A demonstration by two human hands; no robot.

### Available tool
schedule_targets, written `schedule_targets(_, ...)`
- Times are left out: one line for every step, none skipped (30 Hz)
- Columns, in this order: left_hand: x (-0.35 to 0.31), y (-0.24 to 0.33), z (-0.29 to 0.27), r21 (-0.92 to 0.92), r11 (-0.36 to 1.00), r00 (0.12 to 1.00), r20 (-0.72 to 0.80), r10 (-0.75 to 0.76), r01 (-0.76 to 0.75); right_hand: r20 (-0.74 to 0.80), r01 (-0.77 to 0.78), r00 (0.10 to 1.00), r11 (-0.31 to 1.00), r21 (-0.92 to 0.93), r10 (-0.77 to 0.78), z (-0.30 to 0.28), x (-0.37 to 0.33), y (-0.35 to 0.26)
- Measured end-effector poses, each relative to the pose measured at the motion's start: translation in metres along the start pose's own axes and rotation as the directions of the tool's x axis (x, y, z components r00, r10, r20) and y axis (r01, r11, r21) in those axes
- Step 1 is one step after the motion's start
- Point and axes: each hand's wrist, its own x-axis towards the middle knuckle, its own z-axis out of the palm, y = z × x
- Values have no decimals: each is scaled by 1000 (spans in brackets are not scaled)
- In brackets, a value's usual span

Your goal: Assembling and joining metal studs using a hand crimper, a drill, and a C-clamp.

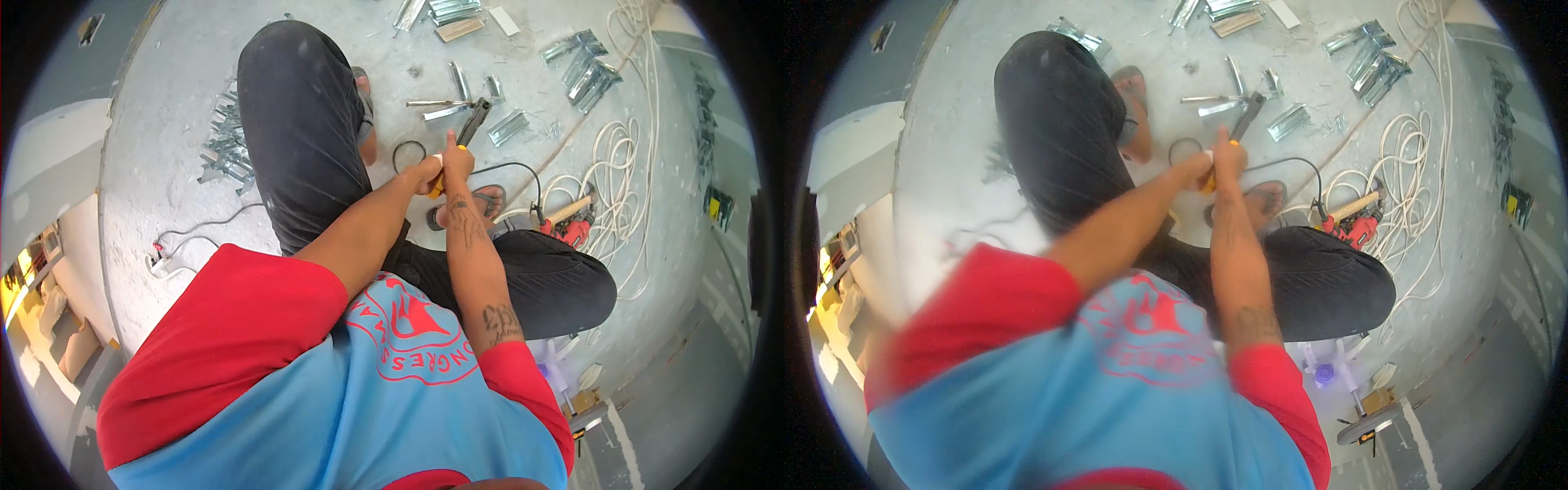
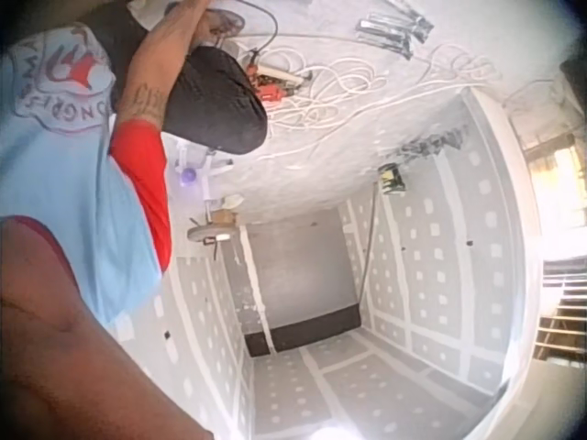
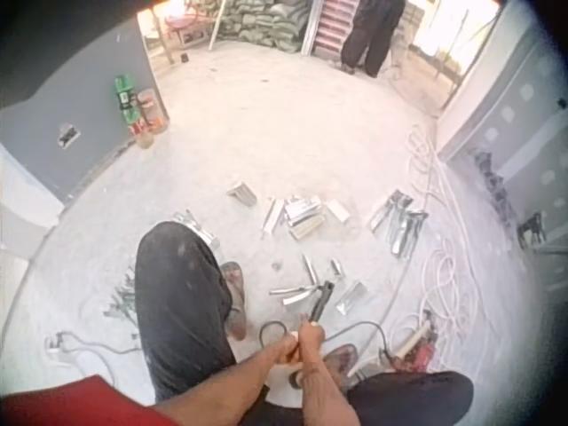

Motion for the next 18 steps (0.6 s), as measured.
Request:
schedule_targets(3, -1, -2, -8, 1000, 1000, -13, 20, -20, -56, 8, 998, 996, -90, -13, 2, -2, -4)
schedule_targets(5, -3, -6, 18, 998, 992, -109, 69, -68, -110, 12, 993, 984, -179, -32, 6, -4, -7)
schedule_targets(8, -6, -9, 54, 994, 969, -226, 102, -92, -106, 11, 994, 983, -186, -31, 9, -7, -9)
schedule_targets(12, -9, -12, 39, 993, 972, -204, 113, -107, -190, -8, 981, 978, -209, -33, 12, -10, -10)
schedule_targets(16, -10, -15, -8, 994, 980, -171, 106, -109, -267, -9, 962, 974, -228, -53, 12, -13, -10)
schedule_targets(20, -11, -17, -47, 994, 984, -156, 89, -97, -274, -21, 961, 972, -234, -45, 8, -14, -9)
schedule_targets(24, -12, -18, -55, 992, 986, -133, 104, -113, -255, 27, 959, 938, -346, -121, 1, -14, -9)
schedule_targets(27, -12, -19, -45, 993, 989, -105, 107, -113, -245, 40, 955, 889, -456, -168, -9, -16, -10)
schedule_targets(29, -13, -20, -35, 996, 994, -75, 76, -79, -230, 60, 956, 889, -454, -181, -25, -16, -11)
schedule_targets(31, -14, -20, -39, 994, 992, -72, 100, -103, -59, 51, 995, 904, -424, -84, -45, -13, -18)
schedule_targets(33, -13, -22, -27, 999, 994, -109, 32, -35, 117, 43, 993, 919, -393, 4, -62, -8, -29)
schedule_targets(34, -13, -24, -17, 999, 988, -148, -38, 36, 115, 46, 993, 919, -391, -1, -79, -6, -39)
schedule_targets(35, -13, -26, -13, 999, 988, -147, -37, 35, 217, -108, 970, 994, -12, 108, -97, -7, -47)
schedule_targets(36, -14, -29, -22, 1000, 994, -106, -16, 14, 351, -287, 923, 891, 353, 159, -108, -9, -55)
schedule_targets(38, -15, -31, -31, 999, 997, -82, 12, -15, 349, -286, 924, 889, 359, 156, -110, -12, -61)
schedule_targets(40, -16, -32, -26, 1000, 998, -64, 0, -2, 311, -212, 942, 944, 251, 129, -107, -16, -65)
schedule_targets(43, -17, -34, -24, 1000, 998, -66, -1, -1, 275, -139, 956, 981, 136, 97, -104, -20, -65)
schedule_targets(46, -18, -34, -31, 1000, 999, -43, 4, -5, 196, -107, 975, 994, 21, 101, -90, -22, -66)
